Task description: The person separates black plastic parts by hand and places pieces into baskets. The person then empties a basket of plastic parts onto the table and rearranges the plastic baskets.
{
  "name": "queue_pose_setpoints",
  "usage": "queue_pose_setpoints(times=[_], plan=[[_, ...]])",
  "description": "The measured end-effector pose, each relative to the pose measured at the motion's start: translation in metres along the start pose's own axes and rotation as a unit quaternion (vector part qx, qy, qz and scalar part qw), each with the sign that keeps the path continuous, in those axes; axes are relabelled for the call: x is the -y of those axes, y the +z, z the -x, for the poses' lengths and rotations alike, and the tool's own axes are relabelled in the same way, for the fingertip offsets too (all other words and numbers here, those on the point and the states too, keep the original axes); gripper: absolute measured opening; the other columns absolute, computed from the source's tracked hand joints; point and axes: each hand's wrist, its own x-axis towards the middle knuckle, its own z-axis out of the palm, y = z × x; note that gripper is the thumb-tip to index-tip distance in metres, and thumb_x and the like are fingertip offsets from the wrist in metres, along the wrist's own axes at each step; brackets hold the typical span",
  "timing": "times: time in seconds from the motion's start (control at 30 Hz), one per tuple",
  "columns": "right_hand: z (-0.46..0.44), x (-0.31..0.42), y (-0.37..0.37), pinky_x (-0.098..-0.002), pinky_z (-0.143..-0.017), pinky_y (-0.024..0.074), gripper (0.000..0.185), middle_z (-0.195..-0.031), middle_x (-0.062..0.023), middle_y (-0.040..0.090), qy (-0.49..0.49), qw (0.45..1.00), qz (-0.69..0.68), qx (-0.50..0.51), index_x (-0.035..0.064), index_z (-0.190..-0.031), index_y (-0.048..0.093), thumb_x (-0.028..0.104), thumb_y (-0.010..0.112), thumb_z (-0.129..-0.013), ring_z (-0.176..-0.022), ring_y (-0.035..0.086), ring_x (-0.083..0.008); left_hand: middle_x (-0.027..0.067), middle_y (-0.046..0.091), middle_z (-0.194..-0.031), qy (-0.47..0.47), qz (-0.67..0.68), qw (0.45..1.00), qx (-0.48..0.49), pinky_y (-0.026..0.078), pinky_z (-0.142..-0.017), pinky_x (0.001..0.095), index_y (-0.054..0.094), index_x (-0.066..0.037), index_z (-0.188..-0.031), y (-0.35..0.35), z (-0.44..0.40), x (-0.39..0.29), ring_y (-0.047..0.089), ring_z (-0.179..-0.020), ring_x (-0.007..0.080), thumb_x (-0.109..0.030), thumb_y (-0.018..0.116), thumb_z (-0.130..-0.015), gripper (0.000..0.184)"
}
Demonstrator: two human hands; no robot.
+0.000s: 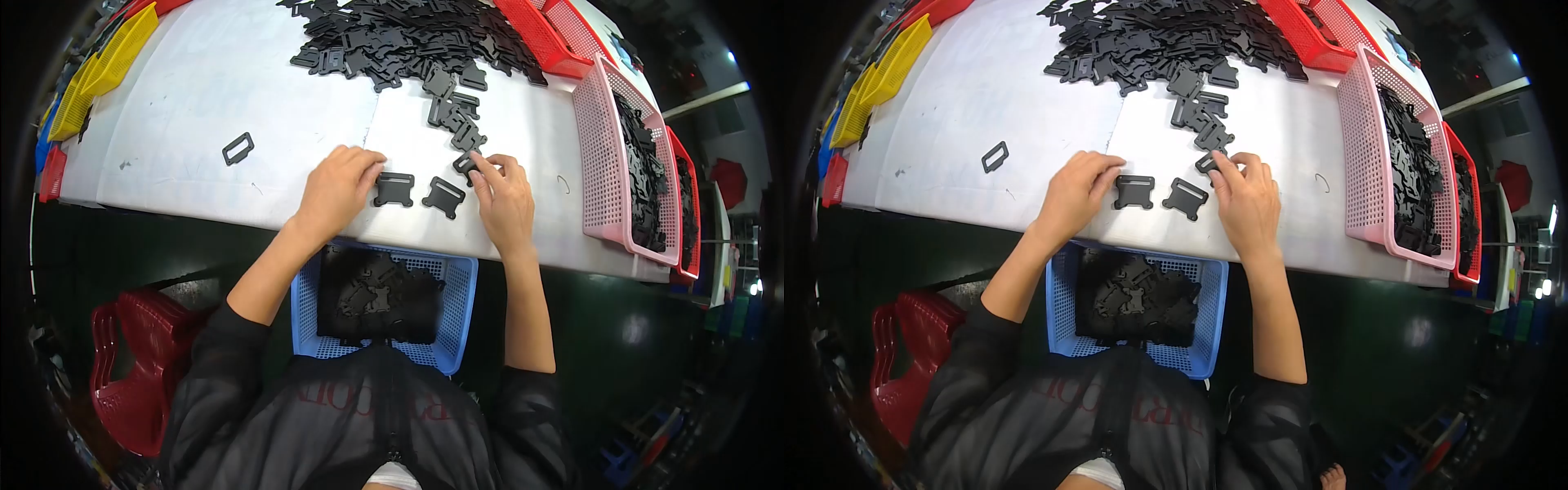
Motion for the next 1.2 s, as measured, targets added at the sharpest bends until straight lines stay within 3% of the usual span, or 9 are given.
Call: queue_pose_setpoints(times=[0.2,0.3,0.5,0.73,0.8,0.87,0.93,1.07,1.2], plan=[[0.011,-0.016,-0.012,-0.0374,-0.075,0.0420,0.026,-0.108,-0.0047,0.059,-0.007,0.993,0.117,0.010,0.0125,-0.108,0.069,0.021,0.067,-0.084,-0.095,0.055,-0.0236,0.0094,0.067,-0.099,-0.042,0.007,0.998,-0.037,0.049,-0.078,0.0336,0.068,-0.004,-0.101,-0.021,-0.020,0.014,0.060,-0.089,0.0257,-0.008,0.058,-0.089,0.016],[-0.005,-0.016,-0.004,-0.0380,-0.077,0.0418,0.030,-0.114,-0.0055,0.058,-0.022,0.996,0.083,-0.008,0.0125,-0.112,0.067,0.022,0.067,-0.084,-0.101,0.054,-0.0246,0.0097,0.066,-0.101,0.057,-0.009,0.996,-0.075,0.049,-0.081,0.0353,0.069,-0.005,-0.101,0.000,-0.042,0.013,0.060,-0.092,0.0264,-0.008,0.059,-0.088,0.016],[-0.023,-0.012,0.030,-0.0379,-0.083,0.0410,0.043,-0.121,-0.0072,0.058,-0.004,0.991,0.137,-0.004,0.0070,-0.117,0.063,0.026,0.072,-0.079,-0.108,0.052,-0.0238,0.0039,0.060,-0.122,0.172,-0.097,0.980,-0.014,0.045,-0.087,0.0382,0.062,-0.008,-0.117,0.052,-0.084,-0.007,0.052,-0.109,0.0256,-0.014,0.065,-0.083,0.034],[-0.017,-0.025,0.019,-0.0368,-0.074,0.0459,0.020,-0.095,-0.0103,0.068,-0.122,0.972,0.191,-0.067,0.0041,-0.104,0.065,0.015,0.062,-0.087,-0.085,0.063,-0.0247,0.0004,0.057,-0.126,0.280,-0.188,0.939,0.066,0.038,-0.093,0.0360,0.059,-0.009,-0.122,0.073,-0.117,0.004,0.047,-0.117,0.0217,-0.018,0.060,-0.088,0.035],[-0.018,-0.025,0.010,-0.0378,-0.073,0.0469,0.018,-0.091,-0.0129,0.068,0.023,0.995,0.070,-0.061,0.0036,-0.102,0.065,0.014,0.059,-0.089,-0.082,0.063,-0.0266,0.0006,0.059,-0.123,0.310,-0.217,0.923,0.072,0.039,-0.091,0.0349,0.060,-0.010,-0.121,0.071,-0.117,0.003,0.050,-0.112,0.0205,-0.014,0.059,-0.087,0.034],[-0.024,-0.023,-0.005,-0.0387,-0.074,0.0479,0.017,-0.087,-0.0164,0.067,0.207,0.972,-0.107,-0.015,0.0030,-0.101,0.066,0.014,0.058,-0.090,-0.081,0.064,-0.0295,0.0025,0.062,-0.116,0.285,-0.190,0.936,0.080,0.040,-0.090,0.0337,0.061,-0.010,-0.119,0.062,-0.112,-0.002,0.053,-0.108,0.0211,-0.014,0.060,-0.086,0.034],[-0.026,-0.045,-0.001,-0.0388,-0.075,0.0479,0.018,-0.088,-0.0158,0.066,0.148,0.987,-0.054,-0.022,0.0036,-0.102,0.067,0.014,0.059,-0.089,-0.080,0.063,-0.0300,0.0072,0.067,-0.096,0.233,-0.081,0.968,0.035,0.044,-0.083,0.0325,0.067,-0.010,-0.109,0.059,-0.104,-0.007,0.058,-0.094,0.0226,-0.014,0.062,-0.086,0.024],[-0.043,-0.056,0.010,-0.0360,-0.078,0.0480,0.021,-0.096,-0.0096,0.061,0.060,0.996,0.026,-0.055,0.0068,-0.106,0.068,0.012,0.061,-0.087,-0.089,0.059,-0.0280,0.0090,0.068,-0.083,-0.002,0.012,0.992,0.126,0.048,-0.074,0.0354,0.072,-0.006,-0.091,0.029,-0.089,-0.017,0.059,-0.082,0.0252,-0.020,0.063,-0.087,0.016],[-0.076,-0.052,0.035,-0.0384,-0.086,0.0451,0.028,-0.115,-0.0029,0.060,-0.032,0.996,0.063,-0.053,0.0124,-0.113,0.066,0.012,0.064,-0.084,-0.104,0.056,-0.0253,0.0085,0.068,-0.093,0.050,-0.038,0.997,0.032,0.048,-0.077,0.0352,0.071,-0.007,-0.094,0.035,-0.097,-0.003,0.060,-0.089,0.0260,-0.022,0.066,-0.085,0.019]])
